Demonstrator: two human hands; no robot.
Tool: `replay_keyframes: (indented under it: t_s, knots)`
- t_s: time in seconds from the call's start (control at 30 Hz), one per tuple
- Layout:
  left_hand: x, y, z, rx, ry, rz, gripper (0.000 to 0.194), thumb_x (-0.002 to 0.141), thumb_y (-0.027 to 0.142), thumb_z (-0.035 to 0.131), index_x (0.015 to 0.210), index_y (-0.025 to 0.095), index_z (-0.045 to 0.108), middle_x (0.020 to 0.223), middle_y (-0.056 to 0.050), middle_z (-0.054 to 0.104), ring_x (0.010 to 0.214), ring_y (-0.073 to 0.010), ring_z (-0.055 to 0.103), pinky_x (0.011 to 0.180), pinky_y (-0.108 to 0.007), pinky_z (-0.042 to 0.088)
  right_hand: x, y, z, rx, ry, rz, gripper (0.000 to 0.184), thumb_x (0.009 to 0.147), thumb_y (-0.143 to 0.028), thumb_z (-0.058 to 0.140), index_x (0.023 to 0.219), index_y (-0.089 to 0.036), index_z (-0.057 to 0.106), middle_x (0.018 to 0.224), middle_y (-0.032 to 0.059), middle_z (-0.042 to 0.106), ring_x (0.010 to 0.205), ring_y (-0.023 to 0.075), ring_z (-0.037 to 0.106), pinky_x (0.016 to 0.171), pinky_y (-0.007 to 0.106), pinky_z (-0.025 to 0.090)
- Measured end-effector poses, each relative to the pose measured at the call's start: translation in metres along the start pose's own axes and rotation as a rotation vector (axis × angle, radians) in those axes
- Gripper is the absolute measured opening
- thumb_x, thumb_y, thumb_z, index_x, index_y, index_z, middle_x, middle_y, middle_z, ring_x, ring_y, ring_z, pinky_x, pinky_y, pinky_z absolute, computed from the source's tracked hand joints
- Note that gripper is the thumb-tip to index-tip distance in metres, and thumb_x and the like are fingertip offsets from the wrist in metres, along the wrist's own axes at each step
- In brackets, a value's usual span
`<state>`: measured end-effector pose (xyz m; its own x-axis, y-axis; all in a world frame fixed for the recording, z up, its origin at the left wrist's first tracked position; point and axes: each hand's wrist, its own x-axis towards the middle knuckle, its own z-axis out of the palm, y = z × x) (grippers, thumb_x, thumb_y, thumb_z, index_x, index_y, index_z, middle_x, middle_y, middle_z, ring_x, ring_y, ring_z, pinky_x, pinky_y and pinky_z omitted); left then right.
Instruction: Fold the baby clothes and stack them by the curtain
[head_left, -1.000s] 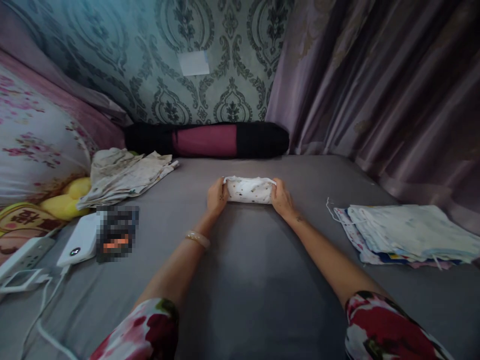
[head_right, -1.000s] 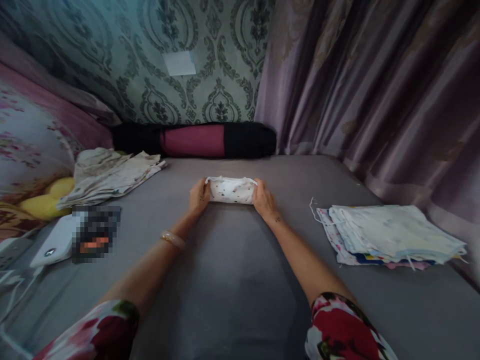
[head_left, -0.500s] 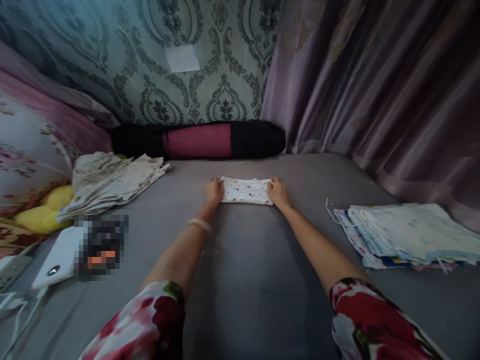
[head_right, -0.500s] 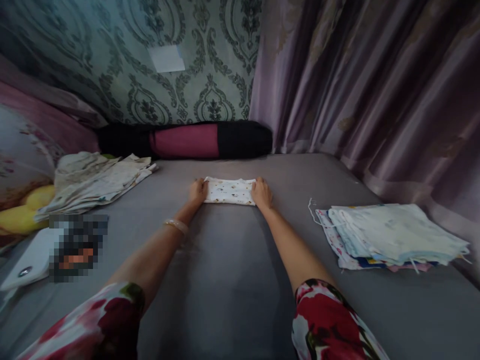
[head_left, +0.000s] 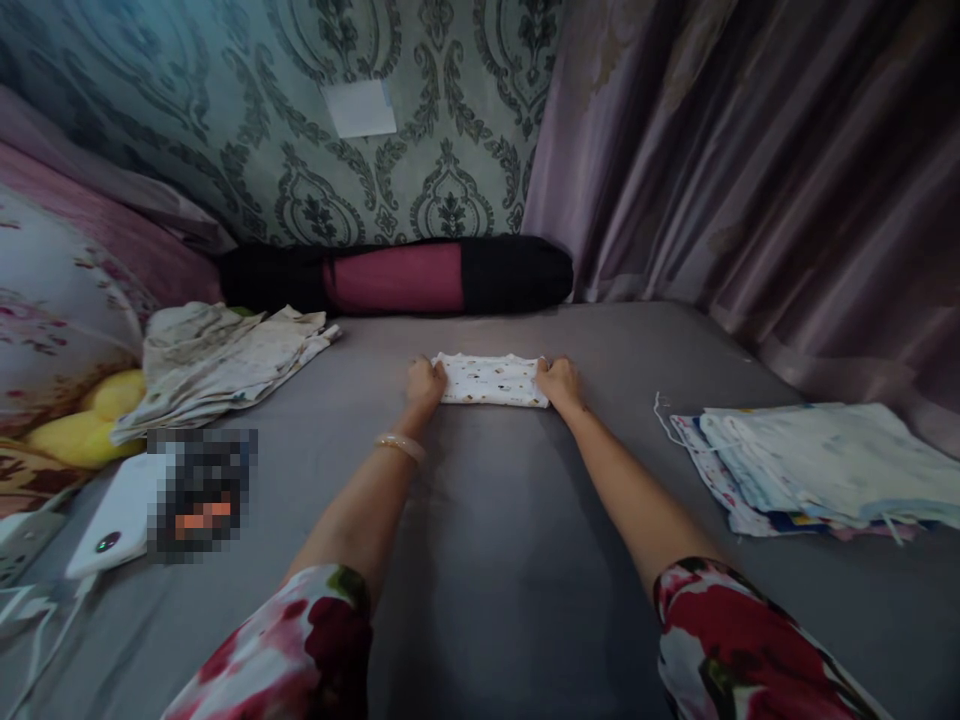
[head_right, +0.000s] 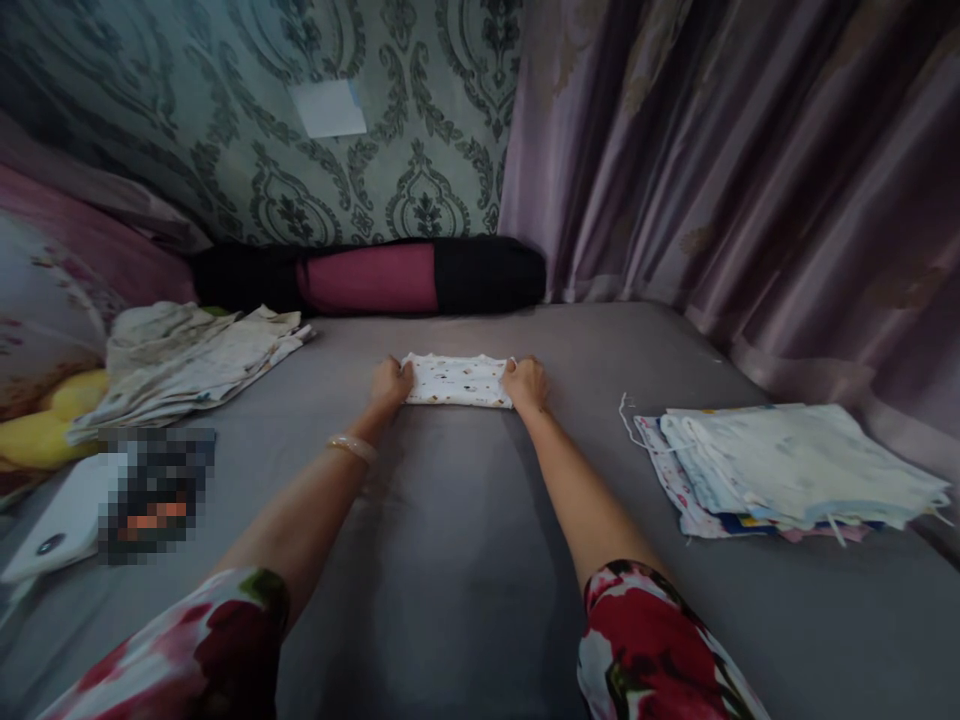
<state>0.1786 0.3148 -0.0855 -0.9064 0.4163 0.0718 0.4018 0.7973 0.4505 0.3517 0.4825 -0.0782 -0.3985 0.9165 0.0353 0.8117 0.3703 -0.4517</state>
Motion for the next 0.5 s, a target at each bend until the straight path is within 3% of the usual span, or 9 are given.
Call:
replay_keyframes:
  t_s: [0.13,0.33,0.5]
  knots:
    - [-0.001,0.002,-0.002,0.038,-0.025,-0.043,0.039,0.094,0.039,0.040,0.106,0.010,0.064,0.107,-0.024,0.068,0.103,-0.0321,0.065,0.082,-0.038,0.049,-0.012,-0.001,-0.004,-0.018,-0.038,0.006,0.045,0.093,-0.046,0.045,0.103,-0.010,0.069,0.101,0.0234,0.069,0.096,0.0308,0.067,0.079,0.038,0.050]
    - [-0.002,0.005,0.006,0.053,0.012,0.014,0.038,0.095,0.033,0.037,0.106,0.008,0.064,0.108,-0.025,0.068,0.106,-0.0328,0.064,0.089,-0.042,0.048,-0.025,-0.014,0.001,-0.043,0.003,-0.048,0.037,0.092,-0.032,0.049,0.115,-0.005,0.060,0.115,0.0257,0.063,0.108,0.0309,0.063,0.084,0.037,0.050]
    - [-0.006,0.007,-0.001,-0.103,0.044,-0.026,0.037,0.097,0.036,0.036,0.112,0.010,0.058,0.105,-0.023,0.068,0.104,-0.0312,0.065,0.085,-0.040,0.049,-0.016,-0.014,0.006,0.084,-0.017,-0.036,0.034,0.094,-0.033,0.048,0.117,-0.010,0.057,0.107,0.0187,0.068,0.101,0.0263,0.066,0.082,0.033,0.049]
